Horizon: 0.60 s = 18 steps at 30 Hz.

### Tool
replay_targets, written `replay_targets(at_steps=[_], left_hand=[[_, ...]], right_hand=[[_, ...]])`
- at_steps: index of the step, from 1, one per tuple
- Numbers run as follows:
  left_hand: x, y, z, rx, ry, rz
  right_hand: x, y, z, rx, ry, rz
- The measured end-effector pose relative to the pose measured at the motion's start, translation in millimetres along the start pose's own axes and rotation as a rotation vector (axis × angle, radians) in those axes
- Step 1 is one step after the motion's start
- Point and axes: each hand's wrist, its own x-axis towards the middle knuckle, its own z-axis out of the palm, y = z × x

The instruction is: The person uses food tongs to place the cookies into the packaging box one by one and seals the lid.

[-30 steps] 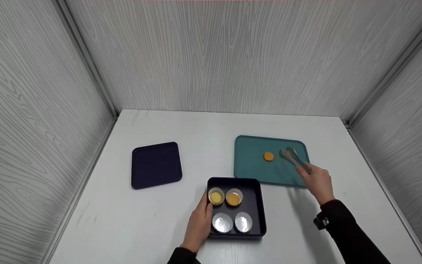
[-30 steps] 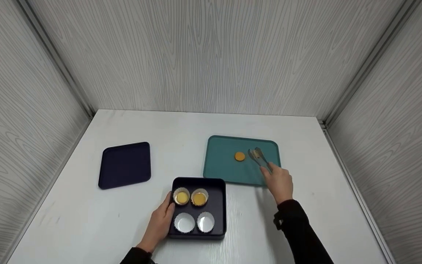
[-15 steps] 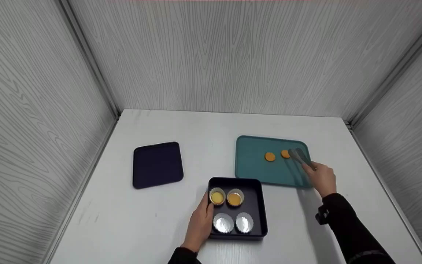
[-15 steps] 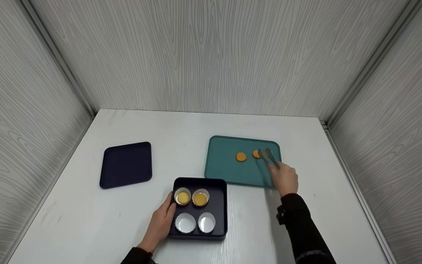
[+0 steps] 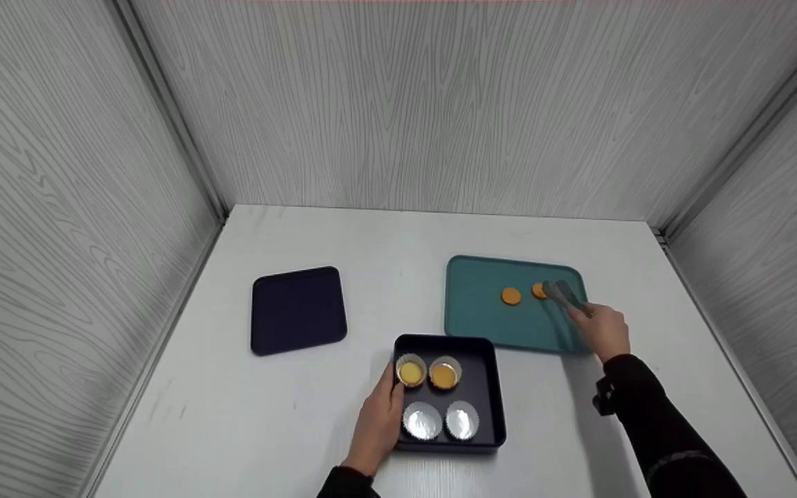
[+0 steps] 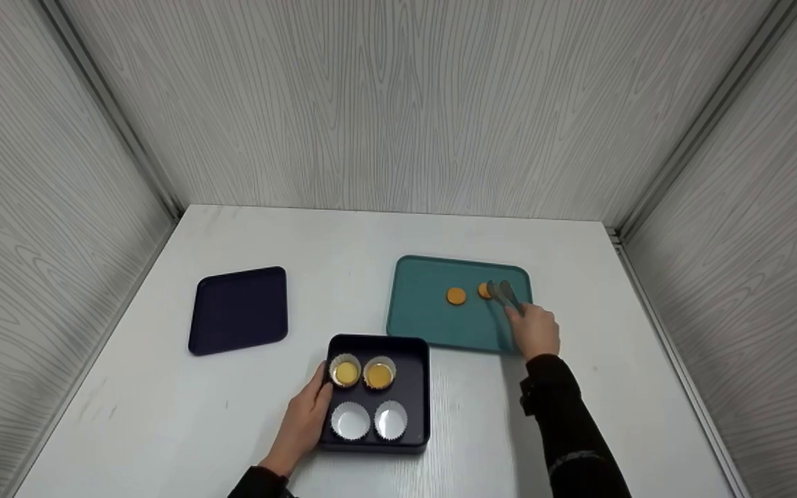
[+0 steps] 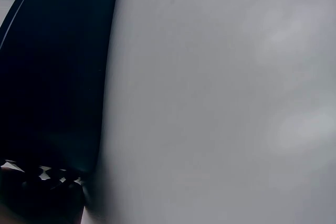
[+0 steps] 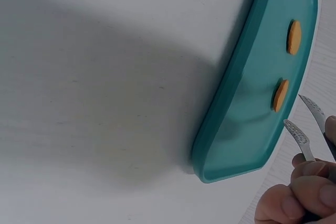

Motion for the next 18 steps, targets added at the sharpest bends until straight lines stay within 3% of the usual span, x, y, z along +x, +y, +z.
replay_targets(at_steps=[11, 18], left_hand=[[-0.8, -0.7, -0.5, 0.007, -0.003, -0.009], [-0.8, -0.3, -0.5, 0.020, 0.003, 0.000]], right_hand=[[6.9, -1.8, 8.2, -0.002, -0.037, 0.037], [7.8, 0.5, 12.9, -0.017, -0.033, 0.009]])
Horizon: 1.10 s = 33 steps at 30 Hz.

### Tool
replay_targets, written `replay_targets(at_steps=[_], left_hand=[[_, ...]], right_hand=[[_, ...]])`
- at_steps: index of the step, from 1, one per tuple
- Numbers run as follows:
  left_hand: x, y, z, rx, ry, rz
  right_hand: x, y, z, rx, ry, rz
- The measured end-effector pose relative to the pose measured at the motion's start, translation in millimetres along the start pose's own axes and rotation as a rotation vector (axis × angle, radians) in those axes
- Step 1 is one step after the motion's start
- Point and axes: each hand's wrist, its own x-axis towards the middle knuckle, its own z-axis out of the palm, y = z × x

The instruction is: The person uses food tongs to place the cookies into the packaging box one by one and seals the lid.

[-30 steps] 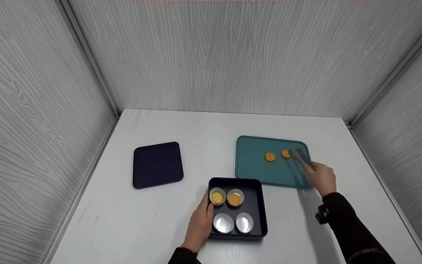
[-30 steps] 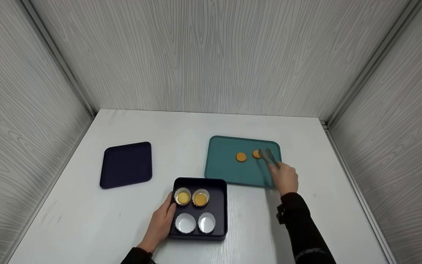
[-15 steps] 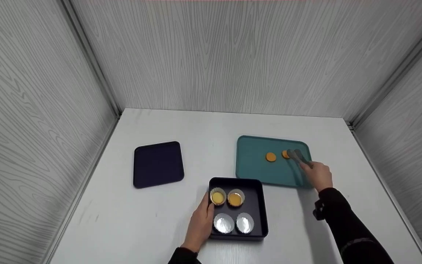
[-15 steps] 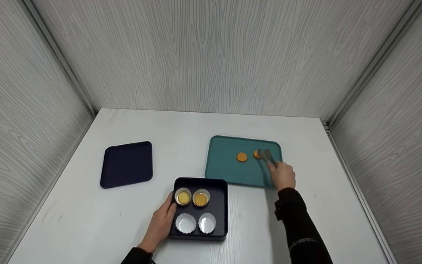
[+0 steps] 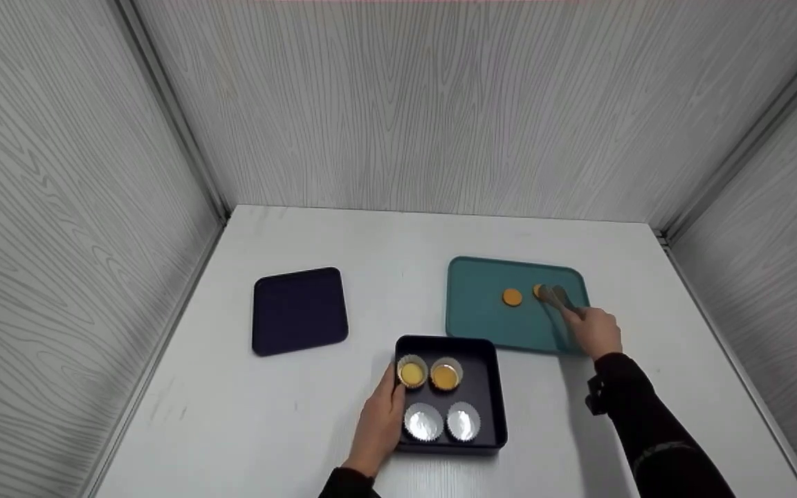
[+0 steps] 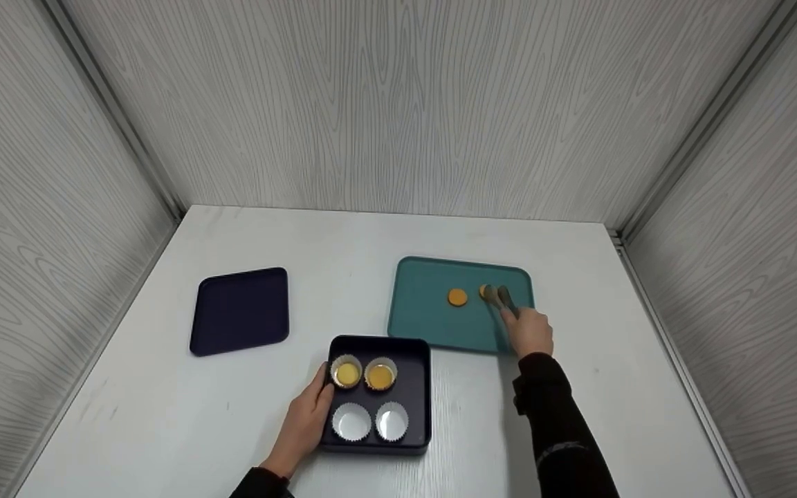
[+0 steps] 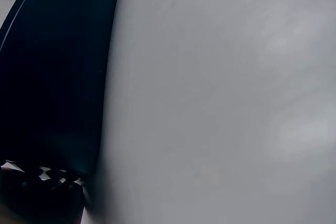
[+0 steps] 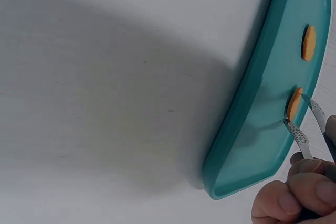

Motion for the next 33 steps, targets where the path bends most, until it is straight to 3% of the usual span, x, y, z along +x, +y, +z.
replay_targets(at_steps=[11, 33], left_hand=[[-0.5, -0.4, 0.4, 0.008, 0.004, -0.007], [0.2, -0.5, 1.2, -0.012, 0.006, 0.011]], right_hand=[[-3.3, -6.7, 3.0, -0.027, 0.002, 0.009], [-7.0, -14.5, 6.4, -0.147, 0.111, -0.032]])
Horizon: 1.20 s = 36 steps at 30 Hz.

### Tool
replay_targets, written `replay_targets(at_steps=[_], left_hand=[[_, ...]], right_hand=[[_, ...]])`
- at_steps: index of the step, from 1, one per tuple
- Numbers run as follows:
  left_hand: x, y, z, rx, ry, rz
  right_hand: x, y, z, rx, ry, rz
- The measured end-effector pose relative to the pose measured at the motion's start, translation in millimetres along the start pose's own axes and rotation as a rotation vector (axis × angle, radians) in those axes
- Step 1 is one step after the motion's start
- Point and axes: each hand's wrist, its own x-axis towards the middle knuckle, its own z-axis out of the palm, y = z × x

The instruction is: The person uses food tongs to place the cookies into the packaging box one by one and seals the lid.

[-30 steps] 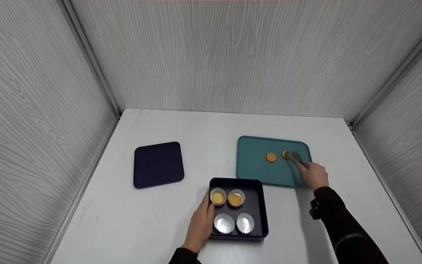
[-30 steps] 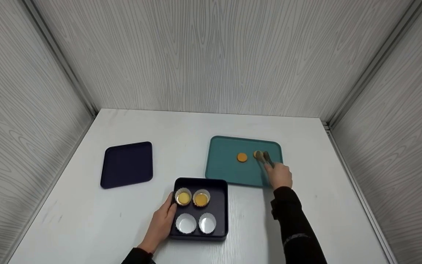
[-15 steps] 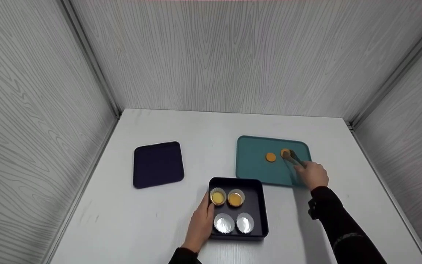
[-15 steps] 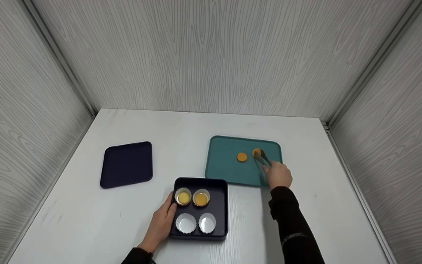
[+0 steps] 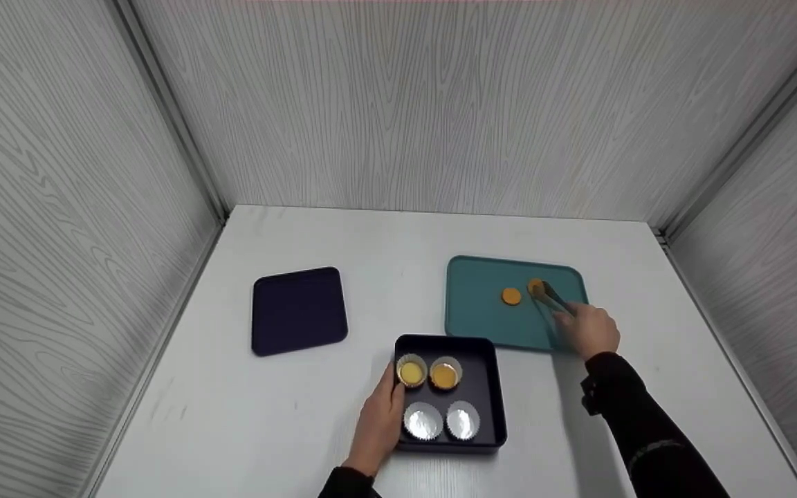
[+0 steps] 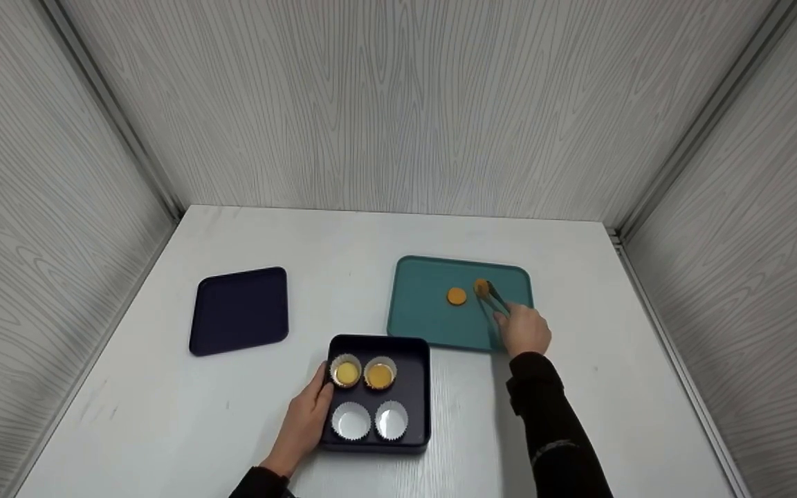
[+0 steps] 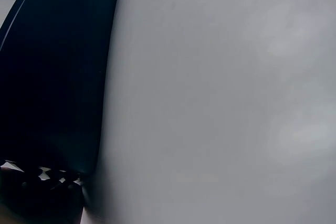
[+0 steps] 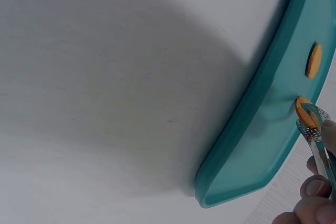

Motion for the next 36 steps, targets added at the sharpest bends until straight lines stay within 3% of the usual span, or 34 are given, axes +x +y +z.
replay_targets(at_steps=[19, 27, 36], left_hand=[[-0.6, 1.2, -0.8, -0.008, -0.006, -0.031], [0.8, 0.3, -1.3, -0.037, -0.018, -0.022], [0.0, 0.1, -1.3, -0.025, -0.012, -0.025]], right_hand=[[-4.6, -3.0, 6.1, 0.005, 0.030, -0.039], [-6.7, -1.3, 7.0, 0.021, 0.076, -0.137], [-7.5, 1.1, 10.4, 0.032, 0.105, -0.156]])
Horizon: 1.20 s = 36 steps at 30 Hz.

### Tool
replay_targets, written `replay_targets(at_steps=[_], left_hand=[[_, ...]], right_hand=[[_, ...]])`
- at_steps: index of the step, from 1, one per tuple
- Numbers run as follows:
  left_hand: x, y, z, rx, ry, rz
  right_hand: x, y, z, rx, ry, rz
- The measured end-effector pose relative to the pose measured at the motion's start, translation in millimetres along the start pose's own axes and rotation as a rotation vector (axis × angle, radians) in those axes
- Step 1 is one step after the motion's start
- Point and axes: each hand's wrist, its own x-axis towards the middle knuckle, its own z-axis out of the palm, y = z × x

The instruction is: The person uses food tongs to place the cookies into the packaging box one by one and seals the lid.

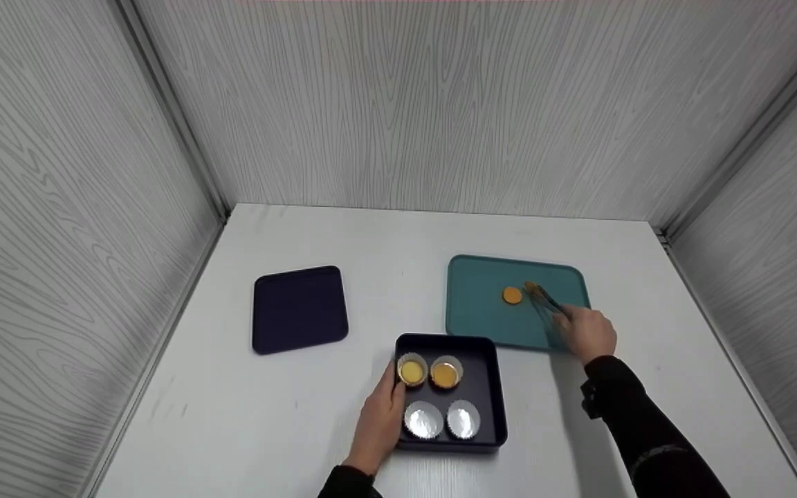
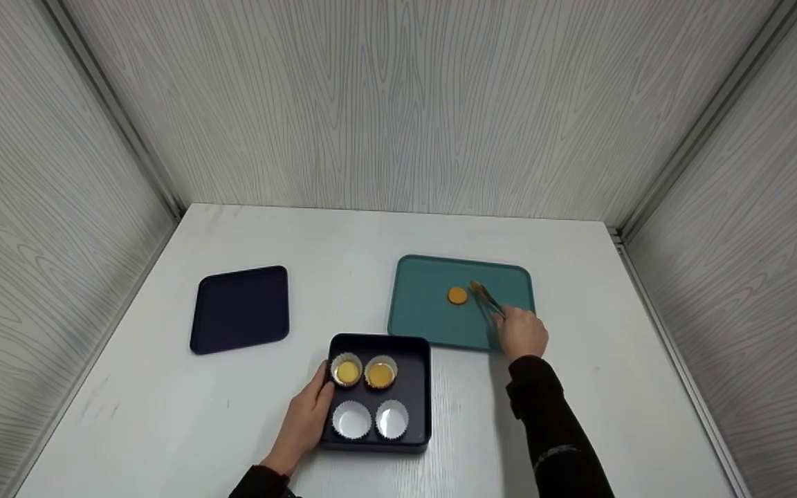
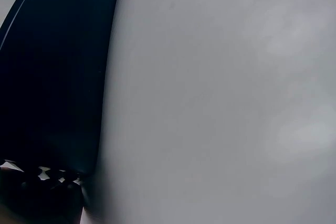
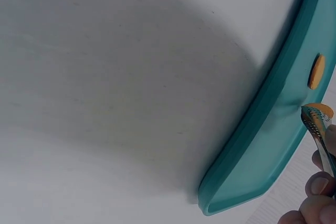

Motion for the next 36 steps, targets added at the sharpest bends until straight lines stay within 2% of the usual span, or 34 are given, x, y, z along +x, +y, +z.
replay_targets(at_steps=[10, 17, 25, 36], left_hand=[[0.5, -0.6, 0.3, 0.003, 0.009, 0.020], [0.4, -0.7, 0.1, -0.007, 0.000, 0.003], [0.2, -0.3, 1.0, 0.006, 0.005, -0.002], [0.4, 0.3, 0.9, 0.012, 0.002, -0.007]], right_hand=[[-5.2, 1.7, -0.1, 0.013, 0.047, -0.065], [-8.2, 1.9, -3.8, 0.020, 0.038, -0.060], [-12.2, 1.6, -7.8, 0.038, 0.058, -0.095], [-22.1, -4.8, -18.0, 0.118, 0.053, -0.084]])
